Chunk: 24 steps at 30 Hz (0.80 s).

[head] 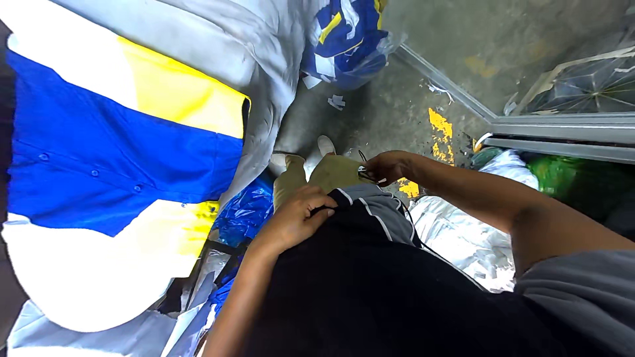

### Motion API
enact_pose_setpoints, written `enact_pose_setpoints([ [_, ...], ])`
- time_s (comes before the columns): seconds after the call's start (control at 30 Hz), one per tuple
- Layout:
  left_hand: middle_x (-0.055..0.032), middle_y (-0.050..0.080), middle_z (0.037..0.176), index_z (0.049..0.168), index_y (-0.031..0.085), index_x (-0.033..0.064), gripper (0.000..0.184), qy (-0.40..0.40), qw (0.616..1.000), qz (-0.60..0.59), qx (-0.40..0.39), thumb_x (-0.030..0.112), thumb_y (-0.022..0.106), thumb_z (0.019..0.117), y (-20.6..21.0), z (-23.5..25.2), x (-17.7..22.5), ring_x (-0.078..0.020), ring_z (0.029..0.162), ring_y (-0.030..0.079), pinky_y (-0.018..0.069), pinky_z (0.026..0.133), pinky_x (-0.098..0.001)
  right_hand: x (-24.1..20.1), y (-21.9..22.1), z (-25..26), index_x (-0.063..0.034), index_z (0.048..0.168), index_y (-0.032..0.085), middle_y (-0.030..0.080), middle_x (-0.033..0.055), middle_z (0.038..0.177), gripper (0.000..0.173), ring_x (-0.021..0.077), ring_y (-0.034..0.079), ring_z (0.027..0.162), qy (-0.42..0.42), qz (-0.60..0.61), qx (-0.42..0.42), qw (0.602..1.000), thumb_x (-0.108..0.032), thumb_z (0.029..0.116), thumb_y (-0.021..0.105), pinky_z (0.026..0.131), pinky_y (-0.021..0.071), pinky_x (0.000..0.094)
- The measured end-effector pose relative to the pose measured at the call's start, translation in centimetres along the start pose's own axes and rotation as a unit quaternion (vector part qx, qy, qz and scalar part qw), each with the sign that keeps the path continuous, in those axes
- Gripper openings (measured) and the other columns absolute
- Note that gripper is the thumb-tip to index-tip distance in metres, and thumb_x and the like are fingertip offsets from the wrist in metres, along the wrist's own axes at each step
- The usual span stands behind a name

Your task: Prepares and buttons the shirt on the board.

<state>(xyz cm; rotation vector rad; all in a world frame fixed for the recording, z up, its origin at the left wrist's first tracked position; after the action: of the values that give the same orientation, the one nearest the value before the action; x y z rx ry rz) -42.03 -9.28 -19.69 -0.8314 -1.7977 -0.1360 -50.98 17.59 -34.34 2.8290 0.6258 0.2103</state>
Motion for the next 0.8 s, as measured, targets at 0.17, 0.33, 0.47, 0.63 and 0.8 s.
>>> enact_pose_setpoints([
  [0.17, -0.0066, 0.070, 0.100, 0.105, 0.077, 0.0050, 0.022, -0.010, 1.000, -0.015, 0.017, 0.018, 0.060, 0.0997, 0.0, -0.7, -0.2, -0.0134, 0.102, 0.064, 0.0511, 0.093, -0.0323, 1.4, -1.9, 0.1, -0.0155, 0.091, 0.058, 0.057, -0.0050, 0.070, 0.032, 0.0088, 0.059, 0.063, -0.036, -0.010, -0.122, 0.992, -0.032, 0.1116, 0.040, 0.062, 0.0530, 0.0283],
  [0.33, -0.0055, 0.070, 0.100, 0.105, 0.077, 0.0057, 0.022, -0.015, 1.000, -0.010, 0.017, 0.020, 0.060, 0.0998, 0.1, -0.9, -0.3, -0.0124, 0.102, 0.063, 0.0507, 0.093, -0.0316, 2.1, -2.8, -0.7, -0.0130, 0.084, 0.058, 0.060, -0.0007, 0.069, 0.038, 0.0120, 0.061, 0.063, -0.027, 0.011, -0.143, 0.989, -0.028, 0.1099, 0.035, 0.061, 0.0534, 0.0299],
  [0.47, -0.0054, 0.070, 0.100, 0.105, 0.077, 0.0058, 0.023, -0.008, 1.000, -0.009, 0.010, 0.020, 0.059, 0.1003, 0.2, -0.8, -0.4, -0.0111, 0.101, 0.063, 0.0505, 0.093, -0.0298, 2.9, -2.9, -0.8, -0.0149, 0.081, 0.055, 0.059, -0.0015, 0.067, 0.040, 0.0120, 0.060, 0.063, -0.029, 0.019, -0.150, 0.988, -0.028, 0.1087, 0.029, 0.062, 0.0522, 0.0301],
  [0.63, -0.0047, 0.069, 0.101, 0.105, 0.076, 0.0060, 0.023, -0.016, 1.000, -0.005, 0.000, 0.021, 0.059, 0.1008, 0.2, -1.0, -0.4, -0.0097, 0.102, 0.062, 0.0501, 0.093, -0.0288, 4.6, -3.5, -0.5, -0.0151, 0.090, 0.059, 0.068, -0.0007, 0.075, 0.039, 0.0111, 0.067, 0.071, -0.052, 0.039, -0.192, 0.979, -0.024, 0.1075, 0.026, 0.067, 0.0558, 0.0284],
  [0.8, -0.0040, 0.068, 0.100, 0.105, 0.076, 0.0062, 0.023, -0.024, 1.000, 0.001, -0.014, 0.022, 0.059, 0.1002, 0.4, -0.9, -0.3, -0.0095, 0.100, 0.062, 0.0501, 0.091, -0.0290, 5.6, -3.1, -0.6, -0.0138, 0.098, 0.058, 0.070, 0.0000, 0.079, 0.031, 0.0095, 0.068, 0.071, -0.052, 0.065, -0.186, 0.979, -0.022, 0.1066, 0.029, 0.066, 0.0555, 0.0252],
])
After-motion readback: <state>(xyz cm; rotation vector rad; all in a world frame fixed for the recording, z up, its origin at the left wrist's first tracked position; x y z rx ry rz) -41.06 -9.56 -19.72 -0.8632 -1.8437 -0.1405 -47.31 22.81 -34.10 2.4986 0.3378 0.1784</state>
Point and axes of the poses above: each hand's wrist, its own z-axis towards the middle knuckle, its own y-axis out of the palm, x = y × z, the point moved 1 cm from there along z, towards the middle knuckle
